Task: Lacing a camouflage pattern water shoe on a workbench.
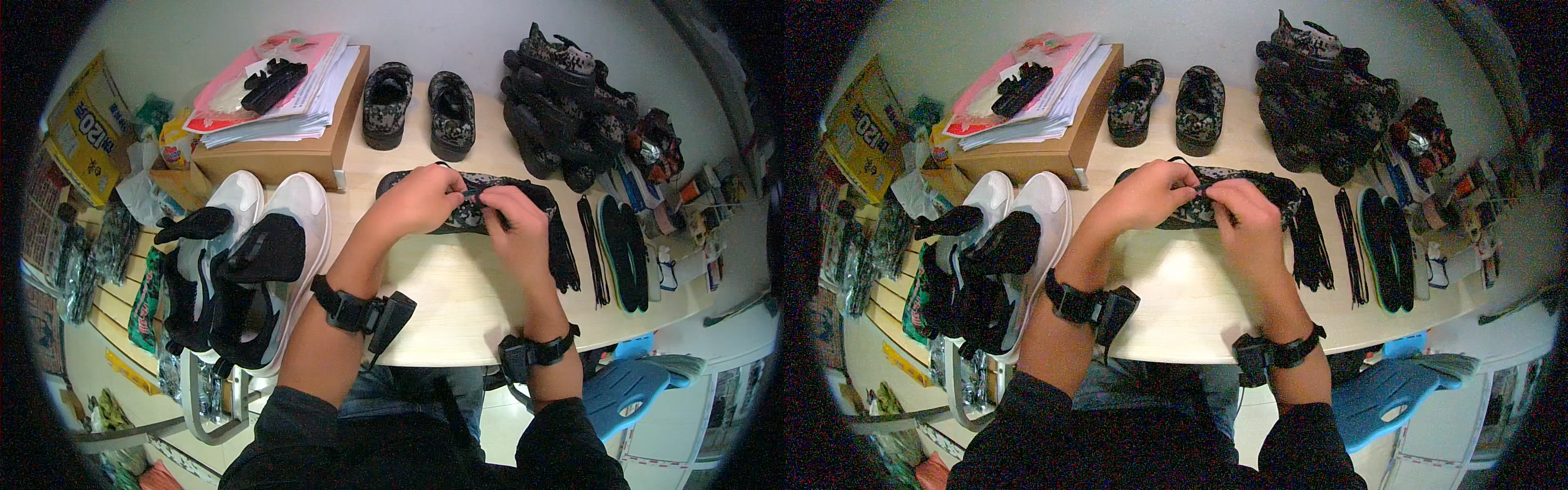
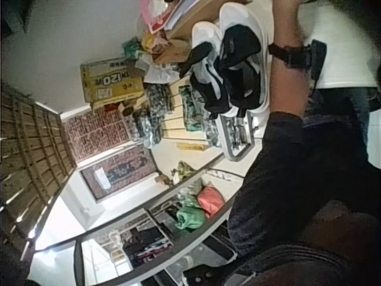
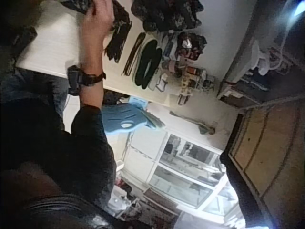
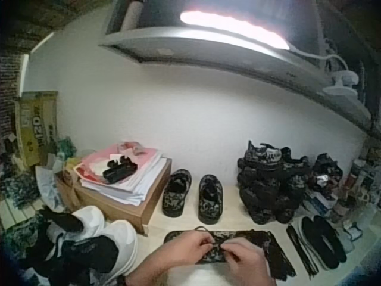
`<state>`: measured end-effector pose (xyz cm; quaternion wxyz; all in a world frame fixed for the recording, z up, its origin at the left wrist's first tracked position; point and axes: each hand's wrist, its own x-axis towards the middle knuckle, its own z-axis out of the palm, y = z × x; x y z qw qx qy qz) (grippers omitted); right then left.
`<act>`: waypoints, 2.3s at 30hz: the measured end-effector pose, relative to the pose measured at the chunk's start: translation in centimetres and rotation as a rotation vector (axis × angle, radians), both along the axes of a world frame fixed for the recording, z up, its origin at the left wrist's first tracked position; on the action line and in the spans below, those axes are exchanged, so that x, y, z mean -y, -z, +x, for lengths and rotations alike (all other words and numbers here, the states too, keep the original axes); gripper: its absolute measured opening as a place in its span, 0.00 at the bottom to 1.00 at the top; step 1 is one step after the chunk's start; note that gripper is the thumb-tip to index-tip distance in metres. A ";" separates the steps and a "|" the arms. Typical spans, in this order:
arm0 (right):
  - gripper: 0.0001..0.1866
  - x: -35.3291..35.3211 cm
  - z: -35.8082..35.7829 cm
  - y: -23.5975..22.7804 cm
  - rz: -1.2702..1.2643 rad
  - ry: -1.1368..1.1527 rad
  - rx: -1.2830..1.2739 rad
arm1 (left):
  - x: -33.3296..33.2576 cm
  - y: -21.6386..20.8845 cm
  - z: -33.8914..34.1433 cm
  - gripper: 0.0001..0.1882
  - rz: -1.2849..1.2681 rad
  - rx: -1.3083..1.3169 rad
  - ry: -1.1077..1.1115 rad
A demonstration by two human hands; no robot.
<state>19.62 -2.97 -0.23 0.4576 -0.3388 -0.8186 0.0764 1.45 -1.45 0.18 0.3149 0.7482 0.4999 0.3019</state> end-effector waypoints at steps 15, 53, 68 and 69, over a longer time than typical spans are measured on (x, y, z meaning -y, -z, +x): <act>0.10 -0.1 -1.5 1.3 0.167 0.047 0.034 | -0.1 -0.2 -0.4 0.12 -0.122 0.124 0.047; 0.07 0.9 -1.3 0.5 -0.285 -0.115 -0.165 | -0.7 0.9 -0.3 0.09 -0.088 0.026 0.007; 0.08 -0.5 2.4 -1.6 -0.050 0.182 -0.055 | -0.9 -0.3 -0.4 0.11 -0.358 0.941 -0.169; 0.09 -0.9 2.7 -1.3 0.004 0.271 0.032 | -0.7 -0.5 -0.5 0.11 -0.419 1.106 -0.138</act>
